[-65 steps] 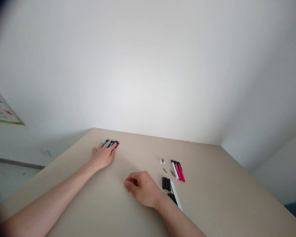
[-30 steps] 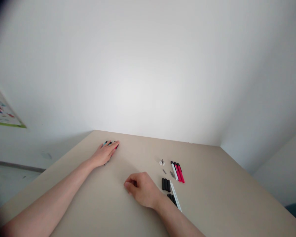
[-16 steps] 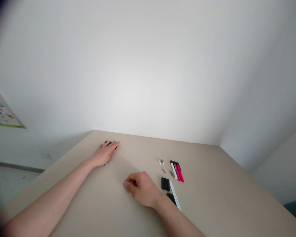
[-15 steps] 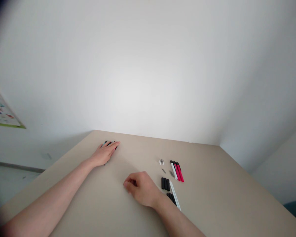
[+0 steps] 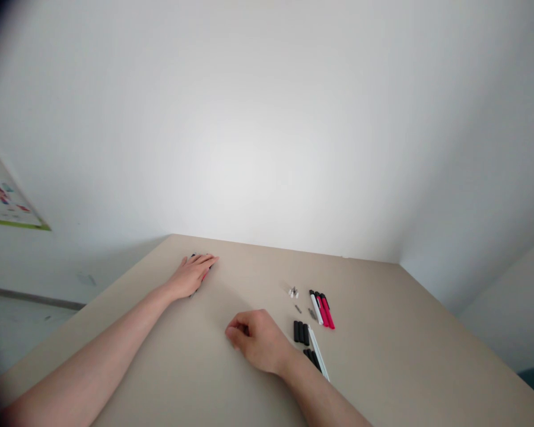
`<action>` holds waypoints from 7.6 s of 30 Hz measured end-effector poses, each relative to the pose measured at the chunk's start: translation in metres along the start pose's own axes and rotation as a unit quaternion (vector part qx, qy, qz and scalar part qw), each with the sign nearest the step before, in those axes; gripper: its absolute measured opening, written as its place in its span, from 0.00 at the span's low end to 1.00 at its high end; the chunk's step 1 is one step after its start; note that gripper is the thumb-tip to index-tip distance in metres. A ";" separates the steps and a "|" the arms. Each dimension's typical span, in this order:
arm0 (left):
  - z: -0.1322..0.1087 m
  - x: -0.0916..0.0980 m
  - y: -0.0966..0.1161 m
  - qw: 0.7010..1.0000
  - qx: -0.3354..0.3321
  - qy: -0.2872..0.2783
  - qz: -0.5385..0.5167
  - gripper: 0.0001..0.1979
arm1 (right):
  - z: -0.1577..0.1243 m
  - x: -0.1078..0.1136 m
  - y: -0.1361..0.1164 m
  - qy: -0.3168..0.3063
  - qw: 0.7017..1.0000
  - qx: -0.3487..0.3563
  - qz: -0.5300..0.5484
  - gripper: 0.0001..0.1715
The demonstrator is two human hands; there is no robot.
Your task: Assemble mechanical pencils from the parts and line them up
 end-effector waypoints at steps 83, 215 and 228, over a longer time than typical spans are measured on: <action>-0.035 0.047 0.073 0.949 -0.250 0.120 -0.153 0.12 | -0.045 0.164 0.077 0.293 0.813 -0.373 -0.339 0.17; -0.044 0.046 0.084 0.952 -0.207 -0.005 -0.225 0.05 | -0.009 0.057 -0.019 0.217 0.936 0.211 -0.178 0.10; -0.042 0.046 0.081 0.942 -0.204 0.001 -0.265 0.07 | -0.028 0.135 0.033 0.293 0.853 -0.268 -0.340 0.11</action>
Point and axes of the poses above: each hand's wrist, its own z-axis towards the middle knuckle, its own x-axis out of the back of the hand, y = z × x, the point moved 6 cm from there along z, towards the middle knuckle, and after that the axes turned 9 degrees about z, right-handed, at the moved point
